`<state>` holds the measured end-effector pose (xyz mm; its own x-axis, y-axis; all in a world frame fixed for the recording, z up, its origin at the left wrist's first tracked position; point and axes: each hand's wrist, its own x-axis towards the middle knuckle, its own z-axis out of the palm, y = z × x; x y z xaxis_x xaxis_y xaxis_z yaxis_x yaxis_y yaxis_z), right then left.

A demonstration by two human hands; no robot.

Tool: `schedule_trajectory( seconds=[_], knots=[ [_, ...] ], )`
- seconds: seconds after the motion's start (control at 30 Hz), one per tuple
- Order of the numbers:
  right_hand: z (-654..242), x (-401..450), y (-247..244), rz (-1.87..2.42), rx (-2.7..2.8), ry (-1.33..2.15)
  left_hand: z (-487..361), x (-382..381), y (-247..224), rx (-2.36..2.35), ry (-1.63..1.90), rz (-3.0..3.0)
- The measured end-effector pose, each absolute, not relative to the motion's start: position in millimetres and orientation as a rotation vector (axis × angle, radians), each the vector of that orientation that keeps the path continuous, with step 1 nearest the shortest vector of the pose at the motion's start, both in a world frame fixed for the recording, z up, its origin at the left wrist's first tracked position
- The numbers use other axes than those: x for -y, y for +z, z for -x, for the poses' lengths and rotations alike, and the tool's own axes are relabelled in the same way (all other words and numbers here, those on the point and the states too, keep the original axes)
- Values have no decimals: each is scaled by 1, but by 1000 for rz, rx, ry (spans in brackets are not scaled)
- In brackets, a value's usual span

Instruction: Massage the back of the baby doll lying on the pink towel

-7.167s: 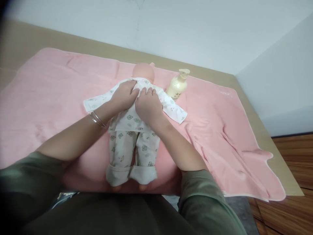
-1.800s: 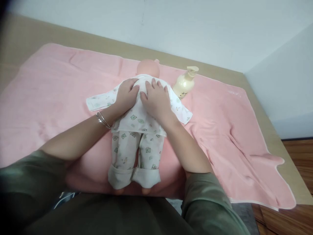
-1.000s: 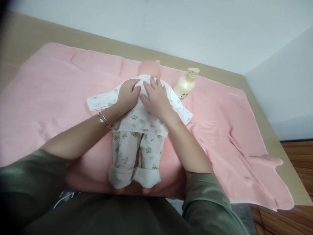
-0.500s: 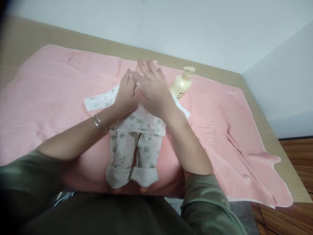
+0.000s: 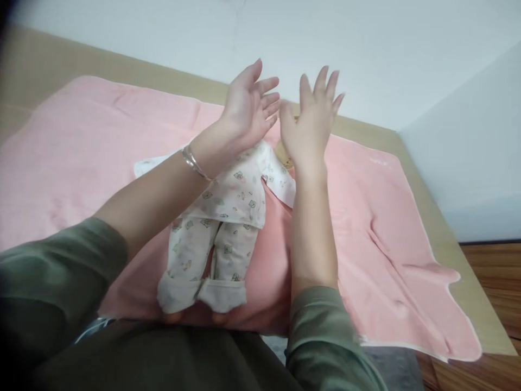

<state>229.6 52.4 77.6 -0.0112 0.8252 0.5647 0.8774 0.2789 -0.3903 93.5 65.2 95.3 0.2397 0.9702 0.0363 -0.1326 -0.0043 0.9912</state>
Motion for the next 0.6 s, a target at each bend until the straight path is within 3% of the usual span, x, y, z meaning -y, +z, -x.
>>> schedule_trajectory(
  seconds=[0.3, 0.6],
  knots=[
    [-226, -70, 48, 1606, 1935, -43, -102, -130, 37, -1078, 955, -1736],
    [-234, -72, 46, 1562, 1984, -78, -58, -72, 43, -1073, 1192, -1748]
  ],
)
